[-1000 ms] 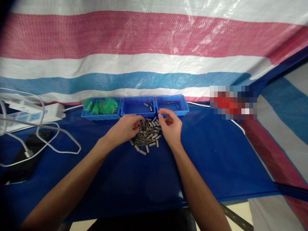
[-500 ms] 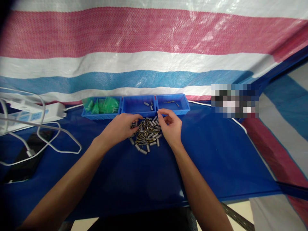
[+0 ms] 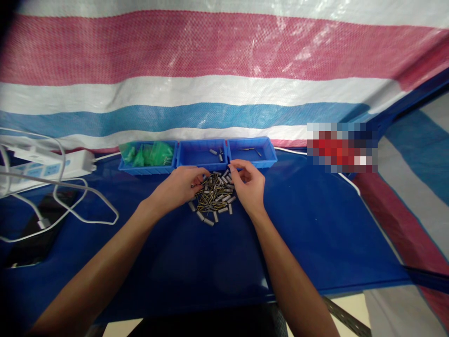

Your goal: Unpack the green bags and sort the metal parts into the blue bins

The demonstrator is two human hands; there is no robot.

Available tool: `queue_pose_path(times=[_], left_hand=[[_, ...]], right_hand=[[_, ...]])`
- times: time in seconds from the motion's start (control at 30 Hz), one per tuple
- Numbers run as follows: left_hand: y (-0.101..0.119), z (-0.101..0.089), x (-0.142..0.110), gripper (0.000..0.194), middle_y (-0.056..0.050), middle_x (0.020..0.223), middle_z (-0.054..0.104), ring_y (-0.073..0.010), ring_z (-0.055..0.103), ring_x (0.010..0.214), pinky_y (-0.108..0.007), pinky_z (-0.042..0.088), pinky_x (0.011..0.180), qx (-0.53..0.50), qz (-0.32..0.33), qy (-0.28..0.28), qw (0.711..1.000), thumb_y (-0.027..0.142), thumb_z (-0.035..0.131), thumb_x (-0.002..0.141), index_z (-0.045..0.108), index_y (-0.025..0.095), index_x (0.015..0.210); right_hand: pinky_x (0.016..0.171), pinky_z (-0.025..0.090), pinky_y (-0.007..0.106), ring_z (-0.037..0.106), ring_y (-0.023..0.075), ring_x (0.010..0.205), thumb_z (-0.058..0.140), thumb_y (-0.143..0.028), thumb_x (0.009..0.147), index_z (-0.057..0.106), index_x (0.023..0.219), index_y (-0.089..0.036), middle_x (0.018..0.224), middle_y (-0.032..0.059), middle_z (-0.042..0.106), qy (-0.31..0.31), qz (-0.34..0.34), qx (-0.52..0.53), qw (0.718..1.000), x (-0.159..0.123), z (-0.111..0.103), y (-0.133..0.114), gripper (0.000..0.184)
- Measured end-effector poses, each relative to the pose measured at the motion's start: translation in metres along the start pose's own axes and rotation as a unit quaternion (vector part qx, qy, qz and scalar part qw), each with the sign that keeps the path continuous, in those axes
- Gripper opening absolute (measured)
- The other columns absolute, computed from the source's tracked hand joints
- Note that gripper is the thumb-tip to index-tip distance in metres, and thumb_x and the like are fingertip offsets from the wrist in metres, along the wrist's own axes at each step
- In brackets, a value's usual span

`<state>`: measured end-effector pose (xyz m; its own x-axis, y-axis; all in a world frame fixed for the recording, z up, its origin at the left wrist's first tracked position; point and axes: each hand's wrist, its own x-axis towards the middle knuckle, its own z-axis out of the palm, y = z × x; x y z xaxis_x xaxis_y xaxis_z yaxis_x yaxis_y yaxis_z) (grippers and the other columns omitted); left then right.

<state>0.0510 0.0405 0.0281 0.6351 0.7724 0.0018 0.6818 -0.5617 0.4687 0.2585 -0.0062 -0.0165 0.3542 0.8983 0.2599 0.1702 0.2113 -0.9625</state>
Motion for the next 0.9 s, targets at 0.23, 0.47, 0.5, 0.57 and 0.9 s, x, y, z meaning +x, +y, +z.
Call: queue_pose_path(times=[0.23,0.47,0.5,0.57,0.9], left_hand=[[-0.003,-0.006,0.002,0.035,-0.006,0.088,0.076,-0.0181,0.072,0.078,-0.027,0.056,0.075,-0.059,0.005,0.026,0.998,-0.001,0.063,0.08,0.076,0.016,0.107],[0.011,-0.02,-0.002,0.025,-0.007,0.096,0.077,-0.0191,0.074,0.087,-0.029,0.062,0.078,-0.272,-0.006,0.095,0.958,0.019,0.07,0.085,0.076,0.016,0.109],[0.013,-0.021,-0.002,0.024,-0.007,0.097,0.077,-0.0197,0.075,0.088,-0.029,0.063,0.079,-0.301,-0.013,0.101,0.948,0.022,0.071,0.084,0.076,0.016,0.108],[0.014,-0.021,-0.001,0.024,-0.008,0.099,0.078,-0.0206,0.075,0.09,-0.031,0.063,0.081,-0.35,-0.021,0.112,0.93,0.026,0.075,0.083,0.076,0.015,0.105],[0.014,-0.012,0.005,0.031,-0.008,0.096,0.077,-0.0201,0.074,0.091,-0.036,0.061,0.091,-0.455,-0.021,0.161,0.875,0.034,0.089,0.072,0.074,0.015,0.091]], right_hand=[[0.056,0.054,0.03,0.063,0.0135,0.06,0.076,-0.041,0.088,0.075,0.1,-0.023,0.094,0.0042,0.077,-0.005,0.006,0.006,1.0,-0.001,0.0,-0.001,0.022],[0.058,0.053,0.03,0.064,0.0146,0.063,0.077,-0.043,0.088,0.076,0.099,-0.023,0.088,0.0034,0.076,-0.057,0.02,0.025,0.998,-0.003,0.001,-0.005,0.023],[0.059,0.053,0.03,0.064,0.0148,0.064,0.077,-0.043,0.088,0.076,0.099,-0.023,0.087,0.0032,0.076,-0.079,0.023,0.03,0.996,-0.004,0.001,-0.006,0.023],[0.06,0.053,0.03,0.065,0.0151,0.065,0.078,-0.044,0.088,0.076,0.095,-0.023,0.083,0.0029,0.075,-0.13,0.025,0.041,0.99,-0.006,0.001,-0.01,0.022],[0.076,0.059,0.033,0.074,0.019,0.08,0.093,-0.042,0.072,0.067,0.078,-0.023,0.089,0.0034,0.08,-0.231,0.096,0.153,0.956,-0.013,0.007,-0.016,0.033]])
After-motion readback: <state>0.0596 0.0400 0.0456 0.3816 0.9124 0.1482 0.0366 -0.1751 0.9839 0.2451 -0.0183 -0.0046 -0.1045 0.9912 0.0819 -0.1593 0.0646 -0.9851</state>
